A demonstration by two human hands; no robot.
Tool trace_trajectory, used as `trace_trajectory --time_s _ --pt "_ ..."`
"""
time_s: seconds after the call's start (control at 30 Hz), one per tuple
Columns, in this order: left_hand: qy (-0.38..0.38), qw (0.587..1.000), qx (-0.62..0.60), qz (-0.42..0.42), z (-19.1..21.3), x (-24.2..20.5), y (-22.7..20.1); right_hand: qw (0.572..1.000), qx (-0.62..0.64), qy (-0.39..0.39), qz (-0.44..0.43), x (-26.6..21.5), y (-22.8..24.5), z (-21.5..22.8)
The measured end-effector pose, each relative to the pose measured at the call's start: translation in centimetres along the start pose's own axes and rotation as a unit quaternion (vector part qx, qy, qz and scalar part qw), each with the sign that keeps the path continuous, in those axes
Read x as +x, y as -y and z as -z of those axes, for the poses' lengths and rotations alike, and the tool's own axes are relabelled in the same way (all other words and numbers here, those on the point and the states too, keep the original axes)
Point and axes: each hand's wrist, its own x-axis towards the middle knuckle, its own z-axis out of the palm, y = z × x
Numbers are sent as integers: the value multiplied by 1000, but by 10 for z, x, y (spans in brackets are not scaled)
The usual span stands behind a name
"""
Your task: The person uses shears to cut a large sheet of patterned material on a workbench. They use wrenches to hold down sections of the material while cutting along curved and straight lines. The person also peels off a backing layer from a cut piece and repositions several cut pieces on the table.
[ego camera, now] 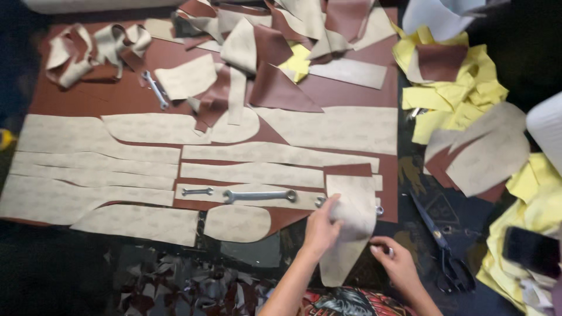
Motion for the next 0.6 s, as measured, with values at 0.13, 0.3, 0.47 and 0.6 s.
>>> trace_trajectory --time_s 0.13,0.3,0.47,0.6 --pt "76 992 -65 -79 26 16 -35 999 -20 -28 -36 8 -39 2" --pt "34 969 -230 -87 81 92 -107 998 8 -28 -56 23 -49 -2" --pt "-105 923 -275 -249 164 201 -156 999 16 -3 -35 22 -62 2" --pt "-262 911 -90 -305 173 221 -121 999 46 0 2 30 -71 2"
